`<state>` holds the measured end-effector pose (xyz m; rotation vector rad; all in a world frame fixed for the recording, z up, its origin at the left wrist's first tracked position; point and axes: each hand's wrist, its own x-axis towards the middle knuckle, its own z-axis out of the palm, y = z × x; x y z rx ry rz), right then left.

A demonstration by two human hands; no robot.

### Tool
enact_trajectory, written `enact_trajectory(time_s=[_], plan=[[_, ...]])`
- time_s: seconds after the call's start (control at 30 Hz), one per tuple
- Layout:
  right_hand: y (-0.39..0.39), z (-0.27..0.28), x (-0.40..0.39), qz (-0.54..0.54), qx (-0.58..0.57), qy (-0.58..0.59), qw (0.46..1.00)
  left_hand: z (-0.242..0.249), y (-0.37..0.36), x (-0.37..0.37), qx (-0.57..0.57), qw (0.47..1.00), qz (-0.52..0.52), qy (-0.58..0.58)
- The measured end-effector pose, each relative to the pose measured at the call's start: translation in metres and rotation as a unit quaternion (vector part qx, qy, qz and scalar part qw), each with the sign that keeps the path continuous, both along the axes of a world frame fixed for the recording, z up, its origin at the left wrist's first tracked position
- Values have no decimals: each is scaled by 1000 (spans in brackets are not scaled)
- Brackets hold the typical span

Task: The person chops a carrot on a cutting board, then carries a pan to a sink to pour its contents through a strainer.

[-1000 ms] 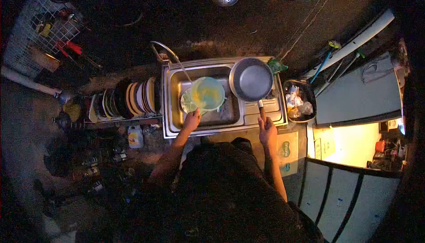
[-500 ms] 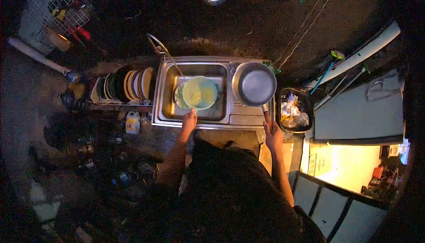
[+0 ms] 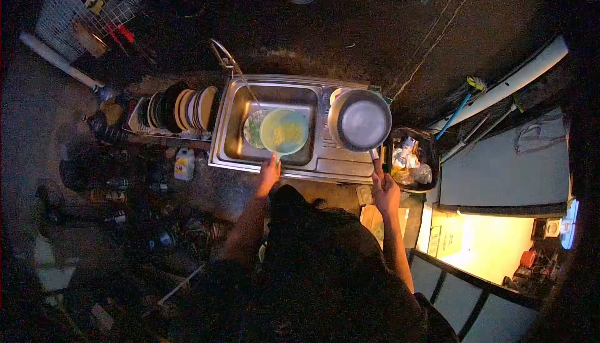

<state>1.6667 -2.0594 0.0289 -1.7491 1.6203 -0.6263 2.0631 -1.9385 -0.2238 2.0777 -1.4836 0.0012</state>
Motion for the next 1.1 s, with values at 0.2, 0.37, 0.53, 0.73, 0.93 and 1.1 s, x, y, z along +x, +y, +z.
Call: enact_trajectory(time_s=[0.2, 0.37, 0.53, 0.73, 0.93, 1.1], plan=[[1, -5, 7, 5, -38, 66, 997, 3, -15, 13, 27, 989, 14, 148], [10, 3, 35, -15, -28, -16, 999, 20, -34, 43, 20, 869, 76, 489], [23, 5, 72, -46, -44, -10, 998, 25, -28, 71, -94, 990, -104, -22], [44, -6, 116, -78, 7, -60, 995, 26, -26, 124, -34, 979, -177, 98], [66, 39, 165, -97, 79, 9, 992, 15, -13, 158, 122, 916, -180, 338], [76, -2, 170, -119, -44, 21, 992, 47, -7, 164, 92, 922, -95, 363]])
